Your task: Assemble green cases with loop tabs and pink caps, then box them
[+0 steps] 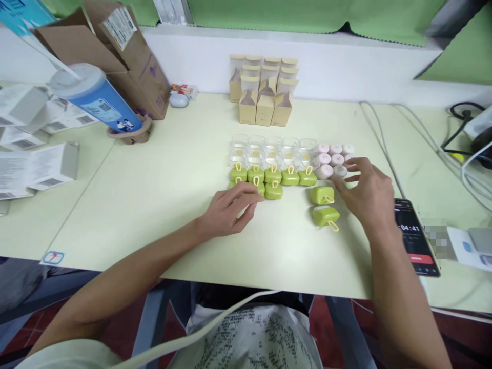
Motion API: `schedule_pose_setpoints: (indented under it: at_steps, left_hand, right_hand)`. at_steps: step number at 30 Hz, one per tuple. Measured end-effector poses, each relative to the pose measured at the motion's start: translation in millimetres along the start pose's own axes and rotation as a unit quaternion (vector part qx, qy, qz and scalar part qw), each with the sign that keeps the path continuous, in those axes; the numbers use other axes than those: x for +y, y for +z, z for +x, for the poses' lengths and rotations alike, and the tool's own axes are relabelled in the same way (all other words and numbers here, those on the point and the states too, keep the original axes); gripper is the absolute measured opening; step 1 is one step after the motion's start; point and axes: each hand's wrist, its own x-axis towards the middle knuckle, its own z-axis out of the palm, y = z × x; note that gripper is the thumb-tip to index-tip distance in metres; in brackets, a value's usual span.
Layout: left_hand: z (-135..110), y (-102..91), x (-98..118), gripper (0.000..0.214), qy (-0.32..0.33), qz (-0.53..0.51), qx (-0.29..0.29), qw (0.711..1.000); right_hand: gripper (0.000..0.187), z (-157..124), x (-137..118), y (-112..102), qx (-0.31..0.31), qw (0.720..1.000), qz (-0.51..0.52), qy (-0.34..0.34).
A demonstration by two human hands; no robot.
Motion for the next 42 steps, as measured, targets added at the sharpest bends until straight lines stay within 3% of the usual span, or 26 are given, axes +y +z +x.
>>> schedule_pose_setpoints:
  at_steps: [3, 4, 8, 11, 13, 15, 17, 18, 20, 23, 26, 29, 34, 38, 42]
  left_hand:
    - [-0.5, 1.0, -0.7, 0.027, 0.007, 0.003, 0.008, 1.0]
    - [-0.8, 1.4, -1.1, 0.027, 0.01, 0.002, 0.009, 1.0]
    - [-2.2, 2.5, -2.6, 0.027, 0.01, -0.004, 0.006, 1.0]
    - [-2.2, 1.8, -3.1, 0.028, 0.005, 0.0, 0.004, 1.0]
    - [-1.8, 1.2, -2.8, 0.028, 0.009, 0.005, 0.005, 1.0]
    - [-1.4, 1.3, -1.4, 0.027, 0.011, 0.01, 0.009, 1.0]
    - [-1.2, 2.4, 1.3, 0.025, 0.005, 0.01, 0.011, 1.0]
    - [-1.1, 3.2, 3.1, 0.025, -0.003, 0.002, 0.008, 1.0]
    - [-0.7, 5.3, 7.2, 0.033, -0.027, -0.029, 0.0, 0.999]
    - [0.6, 7.8, 13.1, 0.055, -0.033, -0.052, 0.007, 0.998]
    - [1.9, 8.5, 16.6, 0.056, -0.015, -0.008, 0.032, 0.999]
    - [2.2, 8.5, 17.9, 0.047, -0.015, 0.042, 0.045, 0.998]
    - [2.0, 9.7, 21.4, 0.04, 0.019, 0.07, 0.031, 0.997]
    - [2.8, 9.8, 26.7, 0.034, 0.012, 0.054, 0.012, 0.998]
    - [5.5, 6.6, 29.0, 0.018, -0.022, 0.02, 0.044, 0.999]
  right_hand:
    - [0.016, -6.6, -15.4, -21.3, 0.058, 0.998, -0.011, 0.006]
    - [0.023, -9.8, -22.1, -26.1, 0.051, 0.999, -0.016, 0.009]
    - [0.054, -21.2, -41.9, -25.6, -0.072, 0.989, -0.129, -0.012]
    - [0.057, -22.5, -41.0, -19.4, -0.108, 0.985, -0.128, -0.041]
    - [0.045, -21.3, -37.4, -20.6, -0.067, 0.994, -0.073, -0.038]
    - [0.034, -21.7, -37.9, -24.1, 0.017, 0.998, 0.04, -0.037]
    - [0.034, -25.9, -46.1, -25.4, 0.069, 0.975, 0.207, -0.043]
    - [0.036, -29.5, -53.2, -24.1, 0.061, 0.954, 0.291, -0.052]
    - [0.038, -38.5, -71.7, -17.6, -0.013, 0.911, 0.404, -0.084]
    - [0.032, -52.8, -100.9, -2.7, -0.121, 0.874, 0.451, -0.136]
    - [0.033, -63.5, -117.9, 9.7, -0.153, 0.857, 0.479, -0.116]
    - [0.04, -69.7, -121.4, 16.0, -0.126, 0.873, 0.457, -0.111]
    - [0.042, -75.7, -122.3, 22.5, -0.035, 0.929, 0.309, -0.201]
    - [0.044, -77.3, -122.1, 27.5, 0.011, 0.936, 0.237, -0.259]
    - [0.044, -75.3, -120.0, 23.2, 0.0, 0.939, 0.234, -0.251]
